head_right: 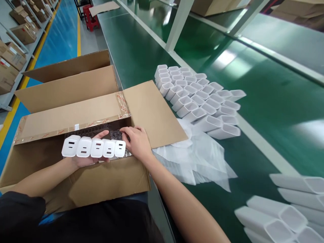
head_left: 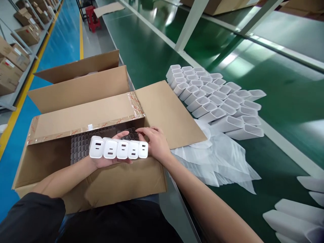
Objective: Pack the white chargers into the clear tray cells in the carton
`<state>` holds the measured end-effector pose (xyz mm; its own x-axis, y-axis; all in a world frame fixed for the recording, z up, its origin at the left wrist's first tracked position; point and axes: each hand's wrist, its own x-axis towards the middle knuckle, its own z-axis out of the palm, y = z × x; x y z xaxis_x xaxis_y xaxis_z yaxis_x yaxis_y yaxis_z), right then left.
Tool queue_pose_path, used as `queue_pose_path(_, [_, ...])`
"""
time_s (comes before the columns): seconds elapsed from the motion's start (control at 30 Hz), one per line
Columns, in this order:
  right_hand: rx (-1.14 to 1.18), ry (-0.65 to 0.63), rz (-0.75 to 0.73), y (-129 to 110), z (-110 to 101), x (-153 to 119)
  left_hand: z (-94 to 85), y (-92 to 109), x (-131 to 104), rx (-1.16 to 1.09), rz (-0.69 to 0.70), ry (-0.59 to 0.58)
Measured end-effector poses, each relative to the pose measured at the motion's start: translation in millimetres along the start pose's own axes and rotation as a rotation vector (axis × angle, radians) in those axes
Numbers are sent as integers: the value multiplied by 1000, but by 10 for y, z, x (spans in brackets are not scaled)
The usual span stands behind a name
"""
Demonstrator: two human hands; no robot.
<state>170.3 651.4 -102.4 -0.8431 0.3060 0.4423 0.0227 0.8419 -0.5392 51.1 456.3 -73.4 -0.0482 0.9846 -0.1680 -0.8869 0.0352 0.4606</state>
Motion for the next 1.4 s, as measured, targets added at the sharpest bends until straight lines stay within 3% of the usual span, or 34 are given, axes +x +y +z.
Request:
queue_pose_path(0.4, [-51,-24,-10,-36,-34,-7,72,87,-99,-21,28,14])
queue_pose_path(0.8, [-104,-70,9,-59,-47,4,50,112,-141,-4,-37,97])
queue_pose_path(1.07, [-105,-41,-12,-52,-33,4,70,124,-132,-3,-66,82])
queue_pose_path(1.2, [-18,-29,36,-63,-68,12,42,124,-131,17,-15,47])
queue_pose_path(1.3, [141,69,87,-122,-156,12,8,147,-131,29,11,20])
queue_pose_path(1.4, [328,67,-52,-281,-247,-2,-2,175,-137,25,13,18])
